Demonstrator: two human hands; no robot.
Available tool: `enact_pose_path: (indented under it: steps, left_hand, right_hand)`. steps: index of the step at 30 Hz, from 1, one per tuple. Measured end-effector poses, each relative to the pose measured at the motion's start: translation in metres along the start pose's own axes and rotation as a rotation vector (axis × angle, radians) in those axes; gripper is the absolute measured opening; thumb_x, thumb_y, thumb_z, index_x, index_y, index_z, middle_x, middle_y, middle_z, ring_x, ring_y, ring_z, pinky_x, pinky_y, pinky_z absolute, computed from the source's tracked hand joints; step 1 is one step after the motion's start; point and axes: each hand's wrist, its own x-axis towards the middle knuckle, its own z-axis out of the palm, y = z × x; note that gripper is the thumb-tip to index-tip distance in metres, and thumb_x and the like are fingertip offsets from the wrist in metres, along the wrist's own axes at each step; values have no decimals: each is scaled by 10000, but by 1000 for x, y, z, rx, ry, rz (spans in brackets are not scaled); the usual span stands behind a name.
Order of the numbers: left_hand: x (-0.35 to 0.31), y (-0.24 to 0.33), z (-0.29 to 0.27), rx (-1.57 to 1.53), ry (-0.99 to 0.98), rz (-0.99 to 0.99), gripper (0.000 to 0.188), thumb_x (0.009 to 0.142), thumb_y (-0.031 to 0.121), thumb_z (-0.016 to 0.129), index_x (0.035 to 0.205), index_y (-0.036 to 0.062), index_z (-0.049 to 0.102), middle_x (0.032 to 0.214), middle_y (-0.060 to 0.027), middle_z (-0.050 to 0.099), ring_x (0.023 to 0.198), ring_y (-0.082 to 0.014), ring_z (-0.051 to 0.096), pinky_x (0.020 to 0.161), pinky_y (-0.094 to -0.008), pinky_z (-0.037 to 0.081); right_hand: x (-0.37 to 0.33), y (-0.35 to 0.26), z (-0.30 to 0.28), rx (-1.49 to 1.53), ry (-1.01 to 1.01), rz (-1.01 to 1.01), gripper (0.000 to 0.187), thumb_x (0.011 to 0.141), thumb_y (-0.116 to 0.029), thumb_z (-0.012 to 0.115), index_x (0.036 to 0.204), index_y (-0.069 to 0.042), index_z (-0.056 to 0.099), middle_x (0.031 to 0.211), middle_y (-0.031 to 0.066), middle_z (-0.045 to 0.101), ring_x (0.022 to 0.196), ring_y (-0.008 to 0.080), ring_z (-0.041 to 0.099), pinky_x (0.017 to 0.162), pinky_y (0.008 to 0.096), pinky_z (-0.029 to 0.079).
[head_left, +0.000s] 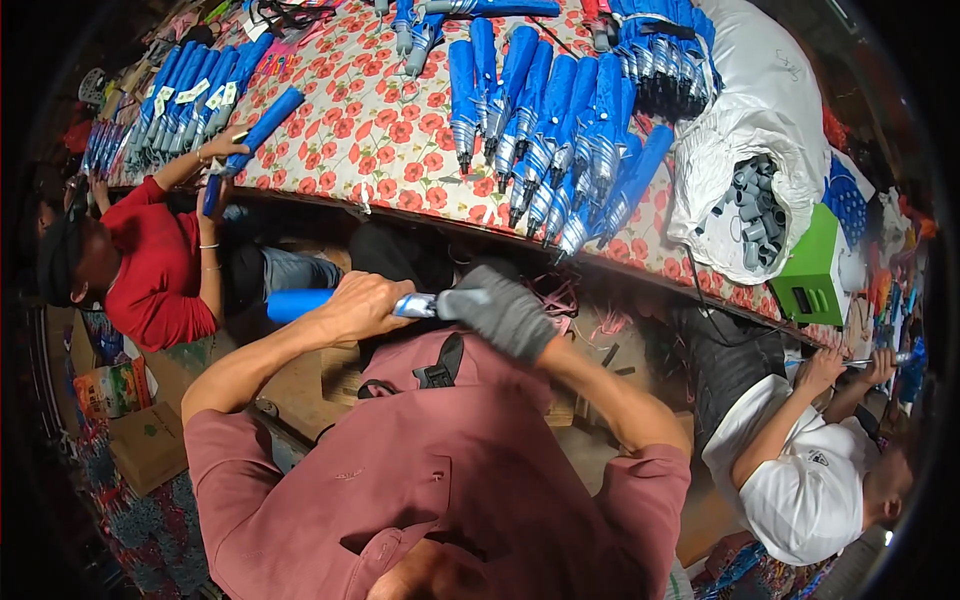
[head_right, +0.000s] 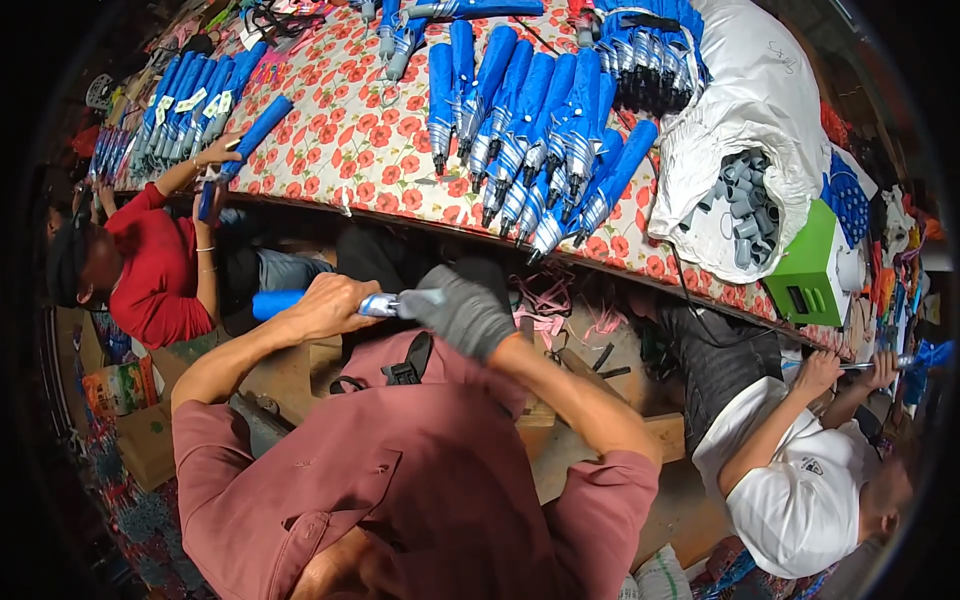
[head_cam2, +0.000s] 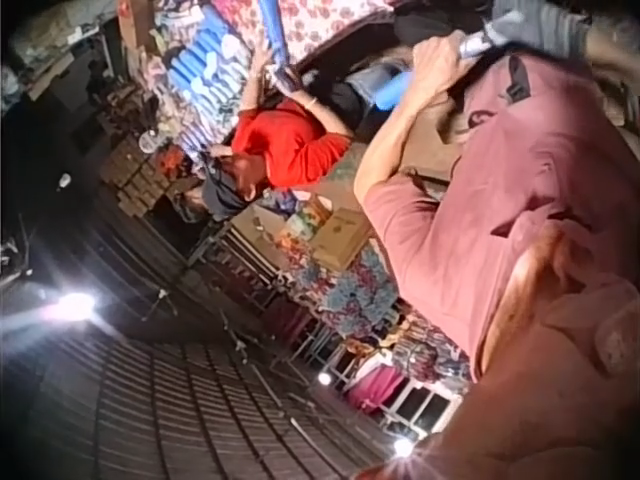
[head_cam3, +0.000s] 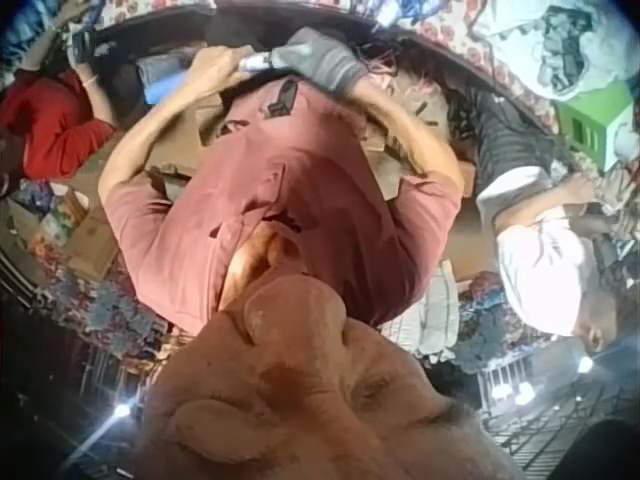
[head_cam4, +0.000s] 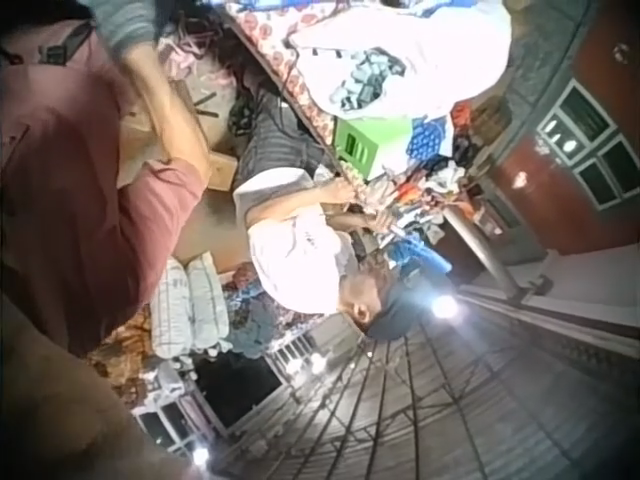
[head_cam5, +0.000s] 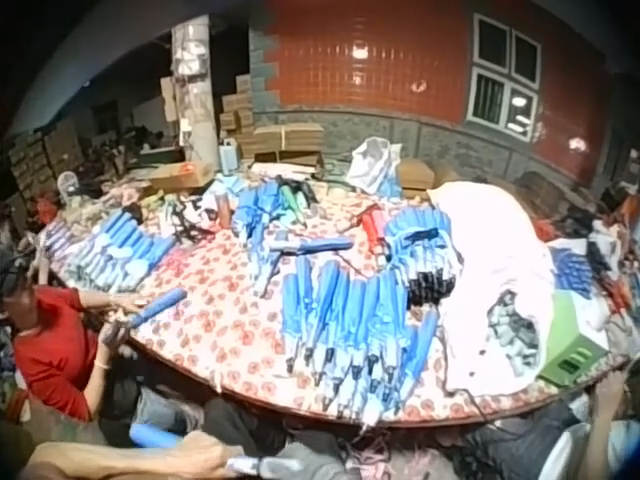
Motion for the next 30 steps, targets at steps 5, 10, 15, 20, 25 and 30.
enact_pose_path:
  steps: [5, 10, 15, 20, 25, 30]
  left_hand:
    - [23, -18, -10, 322, 115, 177, 153, 874, 265, 669, 952, 136, 648, 759, -68, 654, 698, -296, 648, 730, -394, 503]
    - [55, -70, -33, 623, 249, 246, 132, 864, 269, 672, 923, 156, 635, 885, -62, 619, 846, -259, 621, 891, -417, 458]
    - [77, -178, -34, 822, 264, 224, 130, 884, 259, 655, 971, 163, 632, 1011, -61, 593, 959, -256, 571, 963, -478, 402]
    - [113, -192, -51, 582, 69, 180, 307, 904, 196, 635, 1210, 185, 611, 1168, -84, 594, 1135, -274, 541, 972, -476, 419]
    - [198, -163, -75, 510, 321, 304, 330, 900, 168, 624, 1228, 149, 589, 1312, -105, 539, 1176, -283, 542, 964, -449, 440]
    - [285, -166, -68, 500, 296, 472, 225, 909, 163, 600, 1131, 123, 598, 1248, -106, 549, 1114, -286, 533, 1083, -486, 386]
  right_hand:
    - [17, -12, 38, -184, 74, -23, 576, 907, -431, 733, 1326, -57, 605, 1064, 123, 717, 918, 243, 701, 831, 326, 553]
    - [63, 15, 6, 10, 352, -259, 548, 925, -427, 711, 1326, -63, 625, 1085, 136, 734, 973, 292, 736, 832, 382, 576]
    - [118, 9, -57, -155, 461, -256, 433, 920, -334, 703, 1251, -57, 667, 1128, 127, 719, 932, 300, 713, 847, 379, 567]
    - [206, -1, -134, -380, 671, -424, 331, 950, -265, 677, 1219, -71, 685, 1148, 115, 723, 974, 288, 699, 886, 378, 557]
    - [351, -14, -235, -646, 1005, -641, 325, 985, -312, 608, 1203, -84, 690, 1126, 125, 724, 963, 329, 693, 884, 414, 554]
    - [470, -55, -312, -890, 764, -162, 331, 999, -268, 524, 1187, -59, 699, 1120, 131, 737, 962, 332, 702, 865, 449, 565]
